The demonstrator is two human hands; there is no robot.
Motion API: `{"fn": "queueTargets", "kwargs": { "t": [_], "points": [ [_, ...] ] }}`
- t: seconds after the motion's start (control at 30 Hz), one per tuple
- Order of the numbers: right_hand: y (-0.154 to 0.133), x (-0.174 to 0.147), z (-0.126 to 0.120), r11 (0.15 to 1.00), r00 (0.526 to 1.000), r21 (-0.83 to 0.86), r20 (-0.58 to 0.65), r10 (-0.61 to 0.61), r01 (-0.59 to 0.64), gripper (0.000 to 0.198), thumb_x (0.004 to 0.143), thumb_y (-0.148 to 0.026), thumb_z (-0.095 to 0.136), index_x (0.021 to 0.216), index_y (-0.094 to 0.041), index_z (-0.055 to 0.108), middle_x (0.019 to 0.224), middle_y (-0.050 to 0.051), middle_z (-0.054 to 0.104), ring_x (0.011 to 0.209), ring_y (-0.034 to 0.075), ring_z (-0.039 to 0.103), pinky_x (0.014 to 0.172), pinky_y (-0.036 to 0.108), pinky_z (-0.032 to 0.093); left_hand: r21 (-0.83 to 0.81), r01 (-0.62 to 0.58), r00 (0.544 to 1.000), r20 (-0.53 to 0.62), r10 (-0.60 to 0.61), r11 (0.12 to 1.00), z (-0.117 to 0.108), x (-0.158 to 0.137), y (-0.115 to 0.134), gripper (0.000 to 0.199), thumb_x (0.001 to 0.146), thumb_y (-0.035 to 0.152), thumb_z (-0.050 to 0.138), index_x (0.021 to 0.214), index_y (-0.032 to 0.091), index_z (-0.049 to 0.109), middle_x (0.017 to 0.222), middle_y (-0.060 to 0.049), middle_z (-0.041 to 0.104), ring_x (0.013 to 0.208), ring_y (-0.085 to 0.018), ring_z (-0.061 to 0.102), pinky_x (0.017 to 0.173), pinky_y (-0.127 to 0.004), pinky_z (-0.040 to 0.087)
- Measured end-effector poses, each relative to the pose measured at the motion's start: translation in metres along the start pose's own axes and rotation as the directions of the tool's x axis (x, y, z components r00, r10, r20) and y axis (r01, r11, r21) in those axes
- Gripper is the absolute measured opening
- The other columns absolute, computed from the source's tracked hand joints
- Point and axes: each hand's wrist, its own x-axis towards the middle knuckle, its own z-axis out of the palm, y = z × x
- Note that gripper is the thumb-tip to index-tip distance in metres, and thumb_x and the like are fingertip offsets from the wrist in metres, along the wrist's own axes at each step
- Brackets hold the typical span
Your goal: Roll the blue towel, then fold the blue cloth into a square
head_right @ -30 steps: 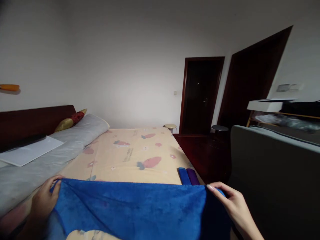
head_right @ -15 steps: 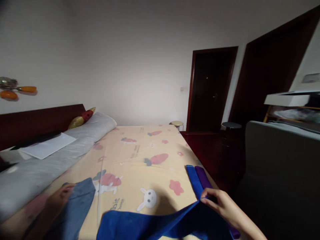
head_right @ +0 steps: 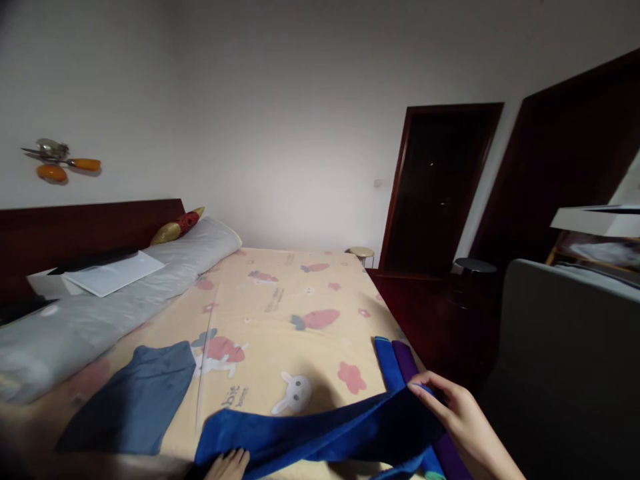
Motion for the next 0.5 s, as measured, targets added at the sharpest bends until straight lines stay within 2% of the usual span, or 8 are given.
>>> {"fn": "queueTargets", "kwargs": {
  "t": [0.07, 0.13, 0.23, 0.3, 0.37, 0.4, 0.5],
  "points": [
    [-0.001, -0.001, -0.004, 1.000, 1.000, 0.006, -0.029, 0.002, -0.002, 0.049, 0.060, -0.069, 0.066, 0.068, -0.021, 0.070, 0.072, 0.006, 0.070, 0.073, 0.024, 0.062, 0.067, 0.029, 0.050, -0.032, 0.010, 0.999, -0.045, -0.012, 0.999, -0.006, 0.001, -0.011, 0.069, 0.070, 0.011, 0.042, 0.139, 0.014, 0.046, 0.150, -0.019, 0.043, 0.139, -0.033, 0.039, 0.114, -0.052, 0.030],
    [-0.001, -0.002, -0.010, 1.000, 0.999, 0.007, -0.048, -0.001, 0.001, 0.048, 0.059, -0.068, 0.068, 0.069, -0.022, 0.071, 0.074, 0.006, 0.071, 0.075, 0.024, 0.063, 0.068, 0.028, 0.050, -0.118, 0.017, 0.991, -0.133, -0.033, 0.993, -0.020, 0.001, -0.027, 0.068, 0.063, 0.012, 0.051, 0.130, 0.017, 0.055, 0.143, -0.017, 0.052, 0.134, -0.034, 0.046, 0.112, -0.049, 0.032],
    [0.004, -0.003, -0.017, 1.000, 0.998, 0.004, -0.060, 0.008, -0.007, 0.048, 0.059, -0.068, 0.068, 0.070, -0.022, 0.071, 0.074, 0.005, 0.071, 0.074, 0.024, 0.062, 0.066, 0.028, 0.049, -0.251, -0.002, 0.961, -0.267, -0.067, 0.968, -0.053, 0.000, -0.056, 0.044, 0.063, 0.017, 0.053, 0.105, 0.020, 0.066, 0.110, -0.012, 0.071, 0.109, -0.032, 0.063, 0.099, -0.045, 0.045],
    [0.011, -0.003, -0.021, 1.000, 1.000, -0.012, 0.004, 0.020, -0.020, 0.047, 0.061, -0.067, 0.067, 0.069, -0.021, 0.071, 0.072, 0.005, 0.070, 0.072, 0.023, 0.061, 0.065, 0.028, 0.049, -0.303, -0.040, 0.945, -0.321, -0.062, 0.952, -0.078, -0.006, -0.079, 0.029, 0.070, 0.024, 0.049, 0.094, 0.021, 0.065, 0.096, -0.007, 0.072, 0.097, -0.026, 0.066, 0.090, -0.038, 0.049],
    [0.019, -0.004, -0.023, 0.999, 0.993, -0.043, 0.115, 0.028, -0.023, 0.045, 0.065, -0.065, 0.067, 0.069, -0.021, 0.070, 0.071, 0.005, 0.069, 0.072, 0.021, 0.060, 0.066, 0.027, 0.048, -0.373, -0.097, 0.922, -0.383, -0.058, 0.923, -0.102, -0.017, -0.105, 0.024, 0.075, 0.033, 0.047, 0.088, 0.022, 0.063, 0.091, -0.005, 0.072, 0.095, -0.023, 0.066, 0.088, -0.033, 0.050],
    [0.023, -0.005, -0.024, 0.998, 0.985, -0.061, 0.172, 0.034, -0.024, 0.043, 0.067, -0.063, 0.066, 0.069, -0.020, 0.070, 0.071, 0.004, 0.068, 0.071, 0.020, 0.059, 0.066, 0.026, 0.047, -0.420, -0.132, 0.902, -0.427, -0.067, 0.898, -0.113, -0.024, -0.119, 0.026, 0.076, 0.039, 0.048, 0.087, 0.022, 0.063, 0.091, -0.005, 0.072, 0.095, -0.023, 0.065, 0.088, -0.033, 0.050],
    [0.034, -0.006, -0.024, 0.995, 0.955, -0.098, 0.293, 0.043, -0.015, 0.040, 0.073, -0.059, 0.063, 0.073, -0.019, 0.069, 0.071, 0.003, 0.066, 0.070, 0.017, 0.056, 0.064, 0.025, 0.046, -0.580, -0.204, 0.829, -0.530, -0.175, 0.789, -0.139, -0.051, -0.157, 0.035, 0.065, 0.054, 0.058, 0.078, 0.022, 0.064, 0.081, -0.004, 0.072, 0.088, -0.025, 0.066, 0.082, -0.033, 0.052]
  ]
}}
